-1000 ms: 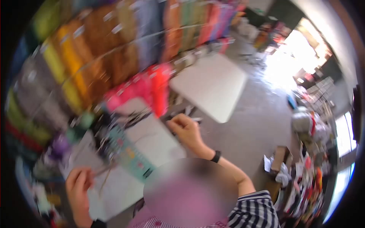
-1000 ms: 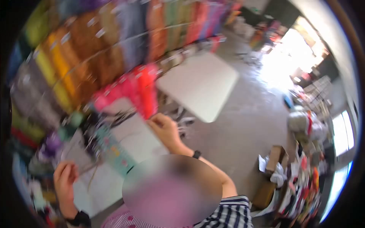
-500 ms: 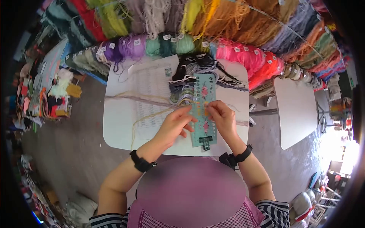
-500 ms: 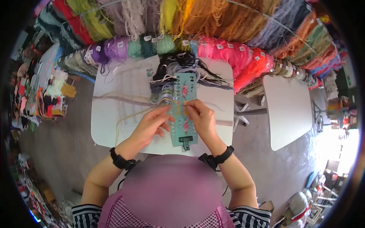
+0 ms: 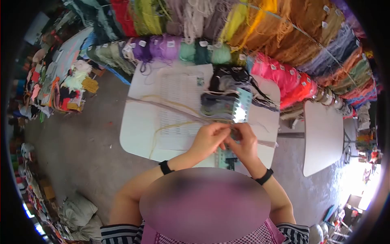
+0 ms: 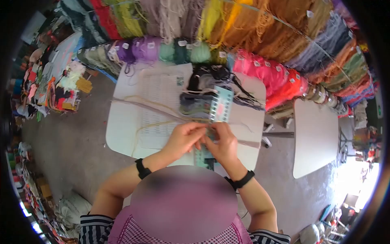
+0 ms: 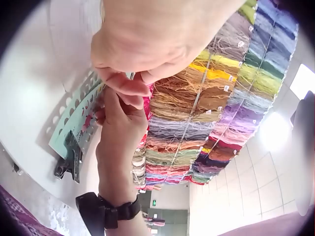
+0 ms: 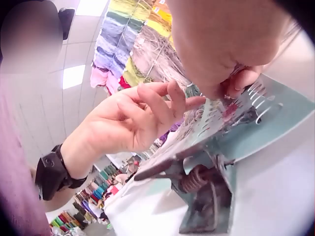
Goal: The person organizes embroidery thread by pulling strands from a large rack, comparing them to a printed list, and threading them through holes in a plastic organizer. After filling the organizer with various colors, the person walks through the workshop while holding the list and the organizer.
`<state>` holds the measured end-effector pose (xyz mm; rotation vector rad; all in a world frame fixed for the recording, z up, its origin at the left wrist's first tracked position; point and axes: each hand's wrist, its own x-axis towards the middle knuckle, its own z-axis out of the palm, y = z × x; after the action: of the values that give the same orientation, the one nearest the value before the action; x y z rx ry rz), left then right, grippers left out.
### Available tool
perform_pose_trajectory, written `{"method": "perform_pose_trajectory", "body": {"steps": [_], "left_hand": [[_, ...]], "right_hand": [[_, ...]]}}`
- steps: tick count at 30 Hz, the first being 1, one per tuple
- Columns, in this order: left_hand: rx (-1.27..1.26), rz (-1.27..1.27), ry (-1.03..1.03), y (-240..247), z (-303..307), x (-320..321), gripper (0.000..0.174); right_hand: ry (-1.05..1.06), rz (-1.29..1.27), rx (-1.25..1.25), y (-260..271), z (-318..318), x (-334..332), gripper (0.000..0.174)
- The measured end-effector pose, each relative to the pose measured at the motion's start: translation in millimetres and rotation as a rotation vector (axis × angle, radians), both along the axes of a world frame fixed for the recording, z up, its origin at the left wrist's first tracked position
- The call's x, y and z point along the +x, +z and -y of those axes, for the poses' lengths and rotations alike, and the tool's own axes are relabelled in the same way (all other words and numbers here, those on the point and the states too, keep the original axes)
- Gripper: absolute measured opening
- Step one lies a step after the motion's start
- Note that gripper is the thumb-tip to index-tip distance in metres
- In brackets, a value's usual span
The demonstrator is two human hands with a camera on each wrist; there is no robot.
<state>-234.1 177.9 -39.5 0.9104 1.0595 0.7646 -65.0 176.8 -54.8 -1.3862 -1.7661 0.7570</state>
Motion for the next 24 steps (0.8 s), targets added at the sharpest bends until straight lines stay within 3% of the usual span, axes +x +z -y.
{"method": "perform_pose_trajectory", "body": {"steps": [4,12,24], "left_hand": [[0.175,-0.150,-0.006,-4,-9,8,0.026],[0.060,-0.104,-0.223,-16,-25,4,0.018],[0.013,-0.177,-0.140,-4,-19,-11,0.018]], "right_hand": [[-0.058,-0.137,-0.205,2,4,8,0.031],[-0.030,-0.117,-0.273,9,9,8,0.031],[-0.061,-0.166,-0.316,16,8,-1,0.030]]}}
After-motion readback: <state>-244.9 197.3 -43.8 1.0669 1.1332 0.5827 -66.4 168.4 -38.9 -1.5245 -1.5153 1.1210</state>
